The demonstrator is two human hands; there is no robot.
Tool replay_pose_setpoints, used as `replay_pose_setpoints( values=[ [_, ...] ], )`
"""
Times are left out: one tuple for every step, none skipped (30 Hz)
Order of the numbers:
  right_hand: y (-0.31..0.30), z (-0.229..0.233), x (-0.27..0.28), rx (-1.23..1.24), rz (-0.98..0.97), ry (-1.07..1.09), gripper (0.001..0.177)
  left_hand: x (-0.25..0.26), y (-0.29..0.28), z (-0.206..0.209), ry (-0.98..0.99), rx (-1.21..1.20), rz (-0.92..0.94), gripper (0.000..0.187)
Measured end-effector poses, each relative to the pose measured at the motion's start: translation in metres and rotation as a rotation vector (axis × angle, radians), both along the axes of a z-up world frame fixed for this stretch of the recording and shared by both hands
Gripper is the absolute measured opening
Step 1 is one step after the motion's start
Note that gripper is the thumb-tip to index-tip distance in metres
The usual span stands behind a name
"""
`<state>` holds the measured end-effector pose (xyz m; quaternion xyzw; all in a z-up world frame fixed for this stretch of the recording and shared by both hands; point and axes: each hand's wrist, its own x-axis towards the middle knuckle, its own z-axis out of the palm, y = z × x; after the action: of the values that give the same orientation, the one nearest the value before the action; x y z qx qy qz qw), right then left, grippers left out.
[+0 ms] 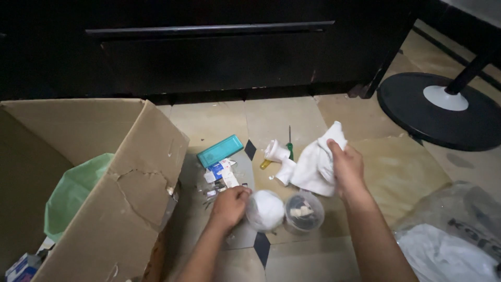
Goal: The person wipes various small medical items with a white cloth and places them into a cardboard box. Items include syringes, small boxes, and plastic containers.
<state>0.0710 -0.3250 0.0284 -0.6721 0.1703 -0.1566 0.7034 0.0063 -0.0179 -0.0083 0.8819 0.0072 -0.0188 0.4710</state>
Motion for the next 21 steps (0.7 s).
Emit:
replay_pose_setpoints(
  values=[
    [-0.001, 0.007, -0.006, 0.105, 0.008, -0.023, 0.022, 0.002, -0.002, 0.002, 0.051, 0.034, 0.029, 0.030],
    [0.001, 0.013, -0.009, 0.175, -0.002, -0.014, 0.021, 0.004, -0.004, 0.006, 0.103, 0.069, 0.059, 0.029],
    [0.002, 0.018, -0.013, 0.242, -0.012, -0.004, 0.021, 0.007, -0.006, 0.009, 0.156, 0.102, 0.088, 0.028],
    [0.003, 0.023, -0.015, 0.310, -0.022, 0.007, 0.023, 0.013, -0.009, 0.013, 0.123, 0.184, 0.121, 0.026],
    [0.003, 0.026, -0.016, 0.344, -0.048, 0.004, 0.024, 0.021, -0.013, 0.015, 0.089, 0.265, 0.152, 0.025],
    [0.002, 0.029, -0.017, 0.378, -0.073, 0.001, 0.025, 0.031, -0.017, 0.017, 0.054, 0.346, 0.183, 0.024],
    [0.000, 0.031, -0.017, 0.411, -0.098, -0.002, 0.026, 0.042, -0.023, 0.017, 0.019, 0.367, 0.181, 0.022],
    [-0.002, 0.032, -0.017, 0.460, -0.079, -0.022, 0.025, 0.054, -0.030, 0.015, -0.017, 0.388, 0.179, 0.021],
    [-0.004, 0.032, -0.017, 0.507, -0.058, -0.042, 0.025, 0.064, -0.037, 0.010, -0.052, 0.407, 0.179, 0.021],
    [-0.007, 0.031, -0.017, 0.554, -0.037, -0.063, 0.024, 0.074, -0.045, 0.005, -0.069, 0.461, 0.155, 0.021],
    [-0.009, 0.031, -0.016, 0.496, -0.063, -0.044, 0.025, 0.088, -0.054, 0.000, -0.089, 0.516, 0.132, 0.022],
    [-0.010, 0.031, -0.015, 0.439, -0.089, -0.025, 0.025, 0.101, -0.062, -0.004, -0.110, 0.571, 0.109, 0.023],
    [-0.011, 0.030, -0.015, 0.384, -0.118, -0.003, 0.026, 0.111, -0.070, -0.009, -0.181, 0.589, 0.108, 0.025],
    [-0.011, 0.029, -0.014, 0.299, -0.151, 0.046, 0.026, 0.120, -0.077, -0.013, -0.251, 0.606, 0.108, 0.027],
    [-0.011, 0.028, -0.012, 0.216, -0.183, 0.095, 0.028, 0.128, -0.083, -0.016, -0.323, 0.625, 0.108, 0.031],
    [-0.011, 0.028, -0.008, 0.132, -0.214, 0.144, 0.029, 0.135, -0.088, -0.018, -0.372, 0.584, 0.101, 0.047],
    [-0.011, 0.027, -0.005, 0.146, -0.211, 0.141, 0.030, 0.141, -0.095, -0.019, -0.420, 0.540, 0.090, 0.064],
    [-0.011, 0.026, -0.001, 0.159, -0.207, 0.137, 0.030, 0.148, -0.100, -0.019, -0.468, 0.497, 0.079, 0.081],
    [-0.011, 0.024, 0.000, 0.172, -0.202, 0.139, 0.031, 0.152, -0.103, -0.018, -0.323, 0.463, 0.042, 0.073],
    [-0.012, 0.022, 0.002, 0.137, -0.200, 0.147, 0.032, 0.155, -0.104, -0.016, -0.178, 0.428, 0.006, 0.066],
    [-0.011, 0.020, 0.005, 0.104, -0.197, 0.154, 0.033, 0.160, -0.102, -0.013, -0.034, 0.394, -0.031, 0.058]
  ],
)
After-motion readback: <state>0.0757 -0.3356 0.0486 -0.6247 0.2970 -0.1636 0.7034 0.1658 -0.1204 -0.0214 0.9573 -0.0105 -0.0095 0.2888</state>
